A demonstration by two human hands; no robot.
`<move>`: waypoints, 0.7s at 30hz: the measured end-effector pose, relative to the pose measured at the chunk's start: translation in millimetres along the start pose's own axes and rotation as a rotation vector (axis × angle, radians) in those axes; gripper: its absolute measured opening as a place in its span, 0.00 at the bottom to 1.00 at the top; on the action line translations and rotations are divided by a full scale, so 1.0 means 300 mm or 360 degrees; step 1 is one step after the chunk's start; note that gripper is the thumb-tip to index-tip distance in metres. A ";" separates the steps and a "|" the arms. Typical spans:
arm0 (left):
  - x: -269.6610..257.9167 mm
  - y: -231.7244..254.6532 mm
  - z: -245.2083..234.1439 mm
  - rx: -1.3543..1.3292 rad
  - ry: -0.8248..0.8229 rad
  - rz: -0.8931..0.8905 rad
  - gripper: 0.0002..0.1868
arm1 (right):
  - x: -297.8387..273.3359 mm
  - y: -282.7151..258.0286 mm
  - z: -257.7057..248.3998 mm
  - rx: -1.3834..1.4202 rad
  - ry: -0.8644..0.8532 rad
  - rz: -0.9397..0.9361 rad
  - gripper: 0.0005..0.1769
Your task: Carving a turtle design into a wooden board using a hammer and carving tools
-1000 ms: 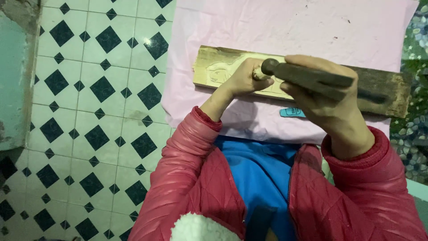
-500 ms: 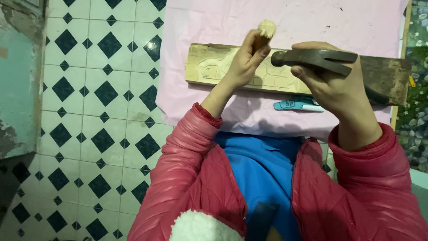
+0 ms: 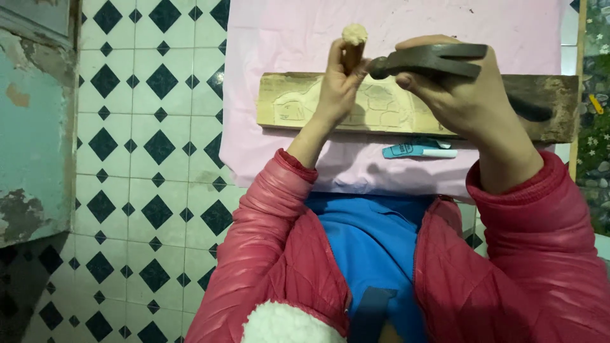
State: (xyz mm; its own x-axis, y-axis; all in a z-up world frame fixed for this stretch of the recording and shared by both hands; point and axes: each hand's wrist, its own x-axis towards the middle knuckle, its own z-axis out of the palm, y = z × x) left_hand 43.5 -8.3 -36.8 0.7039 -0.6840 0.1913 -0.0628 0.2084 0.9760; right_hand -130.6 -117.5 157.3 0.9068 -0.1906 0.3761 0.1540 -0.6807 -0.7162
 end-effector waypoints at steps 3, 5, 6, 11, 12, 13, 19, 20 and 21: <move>0.006 -0.090 -0.007 -0.0060 -0.0277 0.0212 0.24 | 0.045 -0.006 -0.003 -0.0009 -0.0007 -0.0098 0.19; 0.009 -0.025 0.002 -0.0119 -0.0373 0.0193 0.21 | 0.072 0.002 -0.006 -0.0023 0.0003 -0.0153 0.18; 0.010 0.009 0.004 -0.0174 -0.0468 0.0176 0.21 | 0.086 0.005 -0.007 -0.0034 0.0013 -0.0212 0.17; 0.003 0.014 -0.012 -0.0030 -0.0358 0.0102 0.20 | 0.190 -0.018 0.014 -0.0140 -0.0042 -0.0140 0.09; 0.001 0.019 -0.015 0.0080 -0.0311 0.0080 0.20 | 0.220 -0.040 0.020 -0.0137 -0.0160 0.0055 0.07; -0.003 0.021 -0.017 0.0079 -0.0310 0.0086 0.20 | 0.205 -0.028 0.021 -0.0141 -0.0159 0.0050 0.07; -0.017 -0.005 -0.008 0.0117 -0.0432 0.0195 0.21 | 0.164 0.089 0.050 -0.0825 0.0121 -0.0453 0.08; -0.020 -0.032 -0.001 0.0233 -0.0521 0.0121 0.27 | 0.181 0.067 0.048 -0.0827 -0.0129 -0.0040 0.08; -0.023 -0.061 0.005 0.0349 -0.0608 0.0046 0.34 | 0.197 0.046 0.048 -0.0812 -0.0386 0.0369 0.10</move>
State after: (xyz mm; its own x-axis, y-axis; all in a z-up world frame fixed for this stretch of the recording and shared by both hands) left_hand 38.7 -8.6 -55.9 0.3904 -0.8980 0.2030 -0.2563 0.1058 0.9608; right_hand -69.4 -127.9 161.0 0.9669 -0.2489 0.0567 -0.2114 -0.9051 -0.3688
